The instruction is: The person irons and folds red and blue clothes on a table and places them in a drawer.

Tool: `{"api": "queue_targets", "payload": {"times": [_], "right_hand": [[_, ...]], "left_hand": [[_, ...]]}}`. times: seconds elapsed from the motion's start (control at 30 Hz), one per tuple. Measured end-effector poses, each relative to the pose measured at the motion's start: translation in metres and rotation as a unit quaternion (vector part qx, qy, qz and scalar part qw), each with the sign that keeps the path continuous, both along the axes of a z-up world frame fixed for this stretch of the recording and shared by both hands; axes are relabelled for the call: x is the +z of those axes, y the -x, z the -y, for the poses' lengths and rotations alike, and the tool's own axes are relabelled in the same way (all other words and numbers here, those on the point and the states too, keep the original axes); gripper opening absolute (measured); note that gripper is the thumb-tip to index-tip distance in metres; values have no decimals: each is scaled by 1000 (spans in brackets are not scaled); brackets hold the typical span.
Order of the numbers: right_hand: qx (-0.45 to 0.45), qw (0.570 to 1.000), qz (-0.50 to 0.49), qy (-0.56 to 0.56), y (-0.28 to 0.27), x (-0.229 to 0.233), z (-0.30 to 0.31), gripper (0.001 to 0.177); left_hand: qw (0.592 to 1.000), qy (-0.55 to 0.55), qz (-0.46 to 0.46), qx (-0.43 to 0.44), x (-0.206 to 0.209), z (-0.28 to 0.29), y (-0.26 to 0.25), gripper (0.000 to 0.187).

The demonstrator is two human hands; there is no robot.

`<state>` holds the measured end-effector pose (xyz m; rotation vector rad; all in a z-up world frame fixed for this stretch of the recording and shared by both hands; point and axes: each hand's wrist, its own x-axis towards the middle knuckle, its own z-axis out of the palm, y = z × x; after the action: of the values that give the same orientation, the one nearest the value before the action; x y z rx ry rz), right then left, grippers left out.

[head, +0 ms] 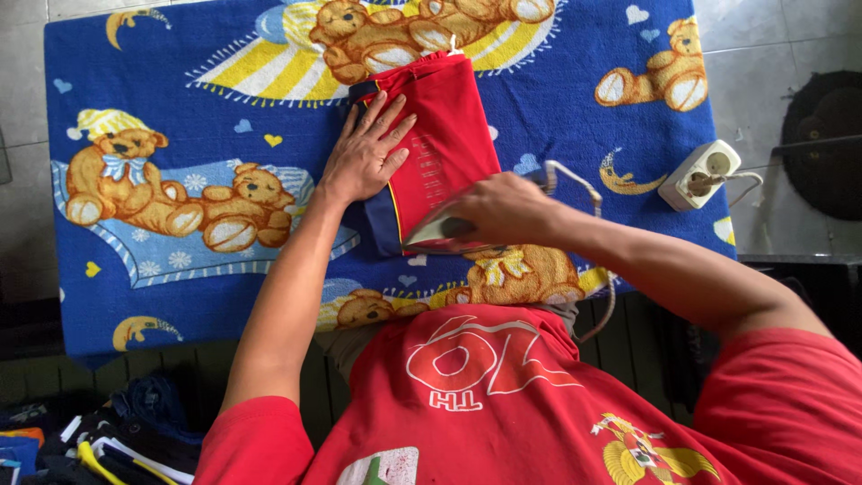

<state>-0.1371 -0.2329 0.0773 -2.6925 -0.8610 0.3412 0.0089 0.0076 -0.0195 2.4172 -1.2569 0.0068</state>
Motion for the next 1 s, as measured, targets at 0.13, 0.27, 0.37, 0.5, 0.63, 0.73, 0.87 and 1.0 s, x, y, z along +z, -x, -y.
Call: {"api": "queue_targets", "payload": {"times": [0.13, 0.27, 0.37, 0.5, 0.63, 0.73, 0.87, 1.0], "right_hand": [[-7, 999, 7, 45, 4, 7, 22, 47], [-18, 996, -16, 91, 6, 9, -5, 56], [-38, 993, -50, 97, 3, 6, -46, 60], [-43, 998, -14, 45, 2, -1, -72, 62], [-45, 997, -45, 40, 0, 3, -50, 59], [-73, 991, -62, 94, 1, 14, -22, 60], [-143, 985, -27, 89, -8, 20, 14, 55], [-205, 977, 13, 50, -39, 10, 24, 51]], "left_hand": [[1000, 8, -3, 3, -4, 0, 0, 55], [1000, 6, 5, 4, -6, 0, -1, 56], [1000, 8, 3, 4, -6, 0, 0, 56], [1000, -7, 3, 5, -7, 1, -2, 57], [1000, -5, 3, 6, -6, 1, -2, 56], [1000, 3, 7, 5, -5, 1, -1, 56], [999, 27, -6, 15, -8, 2, 1, 58], [999, 41, -14, 17, -10, 3, -1, 60]]}}
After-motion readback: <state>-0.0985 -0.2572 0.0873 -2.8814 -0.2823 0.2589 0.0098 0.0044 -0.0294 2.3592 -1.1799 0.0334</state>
